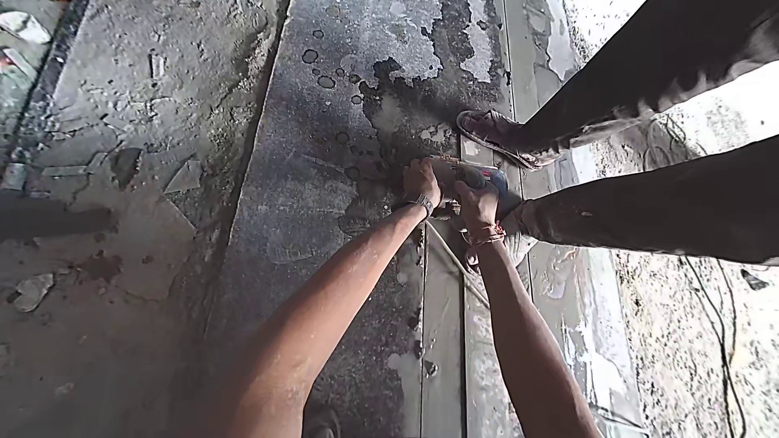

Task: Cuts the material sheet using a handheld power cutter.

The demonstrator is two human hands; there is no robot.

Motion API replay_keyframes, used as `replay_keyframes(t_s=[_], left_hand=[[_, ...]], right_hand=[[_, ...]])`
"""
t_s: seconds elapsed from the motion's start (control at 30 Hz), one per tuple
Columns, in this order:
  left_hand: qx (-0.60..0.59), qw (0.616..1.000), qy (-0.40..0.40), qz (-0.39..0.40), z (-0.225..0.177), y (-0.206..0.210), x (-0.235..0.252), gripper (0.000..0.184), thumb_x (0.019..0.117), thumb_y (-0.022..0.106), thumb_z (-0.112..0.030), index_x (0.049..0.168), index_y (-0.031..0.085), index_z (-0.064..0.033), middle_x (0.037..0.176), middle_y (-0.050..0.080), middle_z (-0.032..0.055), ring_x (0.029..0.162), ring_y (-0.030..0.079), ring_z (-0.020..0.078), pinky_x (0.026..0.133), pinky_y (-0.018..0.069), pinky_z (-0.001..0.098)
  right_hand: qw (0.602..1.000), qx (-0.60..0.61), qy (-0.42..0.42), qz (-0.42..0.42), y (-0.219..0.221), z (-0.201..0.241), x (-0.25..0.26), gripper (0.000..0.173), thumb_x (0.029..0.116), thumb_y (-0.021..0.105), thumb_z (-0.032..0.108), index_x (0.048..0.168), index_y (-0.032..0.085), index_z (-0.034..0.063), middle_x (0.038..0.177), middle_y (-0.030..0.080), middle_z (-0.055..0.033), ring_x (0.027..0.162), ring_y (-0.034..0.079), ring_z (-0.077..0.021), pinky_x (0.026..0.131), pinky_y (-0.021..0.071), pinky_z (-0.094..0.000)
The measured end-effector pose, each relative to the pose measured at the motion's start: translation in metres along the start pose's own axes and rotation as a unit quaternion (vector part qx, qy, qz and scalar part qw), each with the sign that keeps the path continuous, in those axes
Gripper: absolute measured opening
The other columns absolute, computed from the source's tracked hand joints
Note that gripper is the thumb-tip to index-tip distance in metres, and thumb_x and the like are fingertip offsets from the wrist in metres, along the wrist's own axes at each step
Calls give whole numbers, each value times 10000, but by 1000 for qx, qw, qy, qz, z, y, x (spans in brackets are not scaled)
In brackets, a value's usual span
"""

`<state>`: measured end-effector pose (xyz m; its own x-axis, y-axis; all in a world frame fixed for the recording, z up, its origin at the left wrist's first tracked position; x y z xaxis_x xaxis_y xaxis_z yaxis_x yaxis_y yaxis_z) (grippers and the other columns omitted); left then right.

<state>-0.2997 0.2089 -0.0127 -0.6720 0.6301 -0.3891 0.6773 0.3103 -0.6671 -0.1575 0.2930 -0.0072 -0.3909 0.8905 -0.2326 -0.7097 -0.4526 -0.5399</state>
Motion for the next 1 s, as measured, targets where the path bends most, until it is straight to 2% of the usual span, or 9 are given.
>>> replay_keyframes(t_s=[0.13, 0.3, 0.53, 0.67, 0.8, 0.93, 1.0], left_hand=[[0, 1000, -6, 4, 2, 1, 7, 481, 898, 750, -103, 1331, 578, 12, 1379, 543, 271, 1305, 514, 448, 1070, 448, 555], [-4, 1000, -9, 5, 0, 0, 12, 496, 868, 750, -48, 1333, 585, 6, 1393, 536, 273, 1314, 505, 455, 1061, 456, 568], [4, 1000, -8, 6, -2, -3, 18, 475, 886, 752, -77, 1324, 587, 8, 1383, 538, 272, 1311, 509, 445, 1076, 442, 550], [-1, 1000, -9, 6, -3, -4, 22, 502, 886, 779, -129, 1331, 587, 5, 1380, 542, 272, 1314, 509, 442, 1076, 447, 549], [2, 1000, -4, 10, -4, -5, 26, 490, 887, 765, -101, 1329, 584, 11, 1382, 541, 274, 1310, 510, 448, 1067, 450, 554], [2, 1000, -1, 10, -4, -5, 30, 487, 883, 773, -95, 1316, 585, 24, 1373, 541, 284, 1301, 511, 462, 1066, 451, 560], [1, 1000, 2, 13, -5, -6, 32, 497, 888, 768, -94, 1330, 576, 30, 1376, 539, 292, 1307, 507, 465, 1076, 443, 563]], right_hand=[[1000, -1, 4, -1, 1, -2, 2, 288, 879, 732, 293, 1046, 671, 65, 852, 643, -155, 731, 603, -296, 624, 482, -530], [1000, -17, 4, -3, 1, -1, 5, 315, 875, 723, 315, 1049, 661, 60, 836, 631, -157, 713, 598, -304, 599, 479, -526], [1000, -27, 7, 3, 2, 3, 8, 303, 893, 706, 301, 1074, 656, 63, 870, 635, -169, 752, 607, -318, 619, 479, -543], [999, -34, 12, 7, 3, 4, 8, 289, 898, 699, 302, 1046, 642, 61, 840, 618, -165, 722, 594, -317, 594, 467, -537], [999, -41, 17, 8, 4, 3, 12, 282, 890, 690, 316, 1029, 645, 74, 802, 612, -151, 676, 585, -309, 552, 454, -519], [999, -35, 13, -1, 5, 7, 15, 259, 897, 703, 297, 1002, 649, 66, 791, 609, -150, 669, 579, -308, 557, 456, -518], [999, -41, 13, -13, 5, 11, 22, 269, 887, 721, 283, 1004, 661, 49, 818, 634, -165, 717, 608, -326, 604, 480, -544]])
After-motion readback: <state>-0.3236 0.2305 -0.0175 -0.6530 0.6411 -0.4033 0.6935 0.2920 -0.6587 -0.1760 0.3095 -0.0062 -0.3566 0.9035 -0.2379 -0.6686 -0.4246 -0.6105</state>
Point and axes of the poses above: each hand's wrist, its own x-axis towards the middle knuckle, its own y-axis out of the palm, z = x × y, the point moved 10 cm from there along x, towards the middle knuckle
